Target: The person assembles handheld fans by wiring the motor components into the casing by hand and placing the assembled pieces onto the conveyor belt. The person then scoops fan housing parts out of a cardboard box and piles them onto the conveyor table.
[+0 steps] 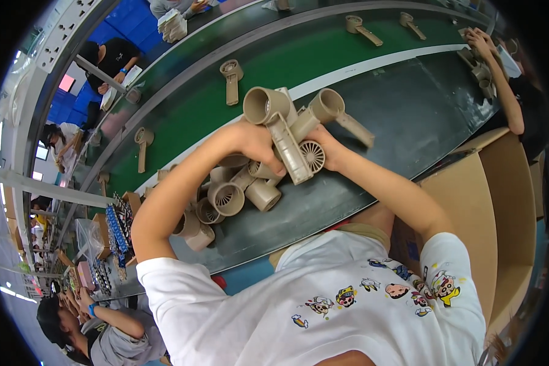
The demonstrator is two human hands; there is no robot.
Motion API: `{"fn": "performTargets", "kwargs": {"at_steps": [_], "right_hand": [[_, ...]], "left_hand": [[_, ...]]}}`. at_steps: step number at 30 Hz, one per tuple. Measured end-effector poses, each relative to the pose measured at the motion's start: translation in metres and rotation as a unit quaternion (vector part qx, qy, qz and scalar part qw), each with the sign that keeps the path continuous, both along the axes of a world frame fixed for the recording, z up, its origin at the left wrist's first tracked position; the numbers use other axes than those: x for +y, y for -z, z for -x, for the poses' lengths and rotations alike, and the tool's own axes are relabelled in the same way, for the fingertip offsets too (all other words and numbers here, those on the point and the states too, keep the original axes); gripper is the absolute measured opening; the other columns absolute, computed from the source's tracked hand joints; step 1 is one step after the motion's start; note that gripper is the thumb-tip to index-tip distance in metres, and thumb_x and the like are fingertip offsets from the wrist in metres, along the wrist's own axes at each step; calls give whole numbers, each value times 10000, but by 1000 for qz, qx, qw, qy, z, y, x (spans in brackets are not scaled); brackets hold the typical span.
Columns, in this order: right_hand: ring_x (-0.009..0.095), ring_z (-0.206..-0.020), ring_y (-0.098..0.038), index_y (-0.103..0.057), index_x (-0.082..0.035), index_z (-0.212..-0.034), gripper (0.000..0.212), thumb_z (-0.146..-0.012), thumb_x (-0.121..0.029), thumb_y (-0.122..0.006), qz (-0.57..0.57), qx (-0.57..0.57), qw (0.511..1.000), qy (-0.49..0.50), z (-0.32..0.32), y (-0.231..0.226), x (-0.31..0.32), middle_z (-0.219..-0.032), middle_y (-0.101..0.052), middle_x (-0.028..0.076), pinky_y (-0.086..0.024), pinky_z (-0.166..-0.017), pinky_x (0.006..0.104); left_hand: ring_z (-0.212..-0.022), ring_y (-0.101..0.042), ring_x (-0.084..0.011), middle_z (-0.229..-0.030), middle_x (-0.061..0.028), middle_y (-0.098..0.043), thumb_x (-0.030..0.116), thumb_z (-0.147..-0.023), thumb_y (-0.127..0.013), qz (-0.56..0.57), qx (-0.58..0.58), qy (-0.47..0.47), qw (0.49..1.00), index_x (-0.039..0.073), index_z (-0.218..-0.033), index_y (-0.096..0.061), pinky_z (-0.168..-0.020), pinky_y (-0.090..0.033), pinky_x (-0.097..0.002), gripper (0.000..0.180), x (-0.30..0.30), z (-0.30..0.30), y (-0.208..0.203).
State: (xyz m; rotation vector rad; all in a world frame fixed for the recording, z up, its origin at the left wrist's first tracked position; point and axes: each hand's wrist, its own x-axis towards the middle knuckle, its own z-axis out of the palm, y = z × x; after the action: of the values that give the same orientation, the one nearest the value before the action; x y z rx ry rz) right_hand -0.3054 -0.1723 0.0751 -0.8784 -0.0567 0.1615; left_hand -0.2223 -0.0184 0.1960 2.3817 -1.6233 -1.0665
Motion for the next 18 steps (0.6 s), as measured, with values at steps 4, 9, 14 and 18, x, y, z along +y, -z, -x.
{"fn": "performTargets", "kwargs": {"at_steps": [4, 9, 14, 18], "right_hand": [[177, -903, -662, -523, -6, -1170, 308, -867, -56, -548, 4, -18, 999, 34, -1, 6, 3, -1049, -637, 113, -556, -789, 297], [137, -913, -635, -574, -10, -1171, 349, -843, -123, -614, 117, -38, 991, 50, 3, 7, 2, -1020, -648, 72, -510, -771, 256], [141, -854, -635, -589, 7, -1137, 361, -802, -122, -629, 167, 5, 979, 118, 7, 8, 2, -968, -655, 66, -501, -754, 268], [159, -958, -606, -519, 1, -1258, 440, -837, -121, -553, 146, 18, 979, 143, 16, 6, -2, -1124, -608, 101, -475, -818, 275]], "left_hand": [[-989, -616, -271, -1069, -120, -654, 356, -603, -794, 84, -65, 39, 994, 116, -1064, -672, -914, -445, -365, 534, 12, 3, 0], [-1075, -568, -315, -1110, -146, -629, 382, -668, -703, -84, -193, 8, 978, 142, -1127, -626, -976, -356, -510, 523, 14, 16, -10], [-1157, -512, -356, -1162, -181, -599, 313, -663, -714, 10, -271, -10, 963, 20, -1257, -506, -1062, -283, -538, 694, 30, 29, -5], [-1248, -439, -370, -1273, -192, -533, 288, -629, -777, 27, -311, -12, 950, 5, -1321, -439, -1097, -237, -532, 820, 36, 38, -2]]}}
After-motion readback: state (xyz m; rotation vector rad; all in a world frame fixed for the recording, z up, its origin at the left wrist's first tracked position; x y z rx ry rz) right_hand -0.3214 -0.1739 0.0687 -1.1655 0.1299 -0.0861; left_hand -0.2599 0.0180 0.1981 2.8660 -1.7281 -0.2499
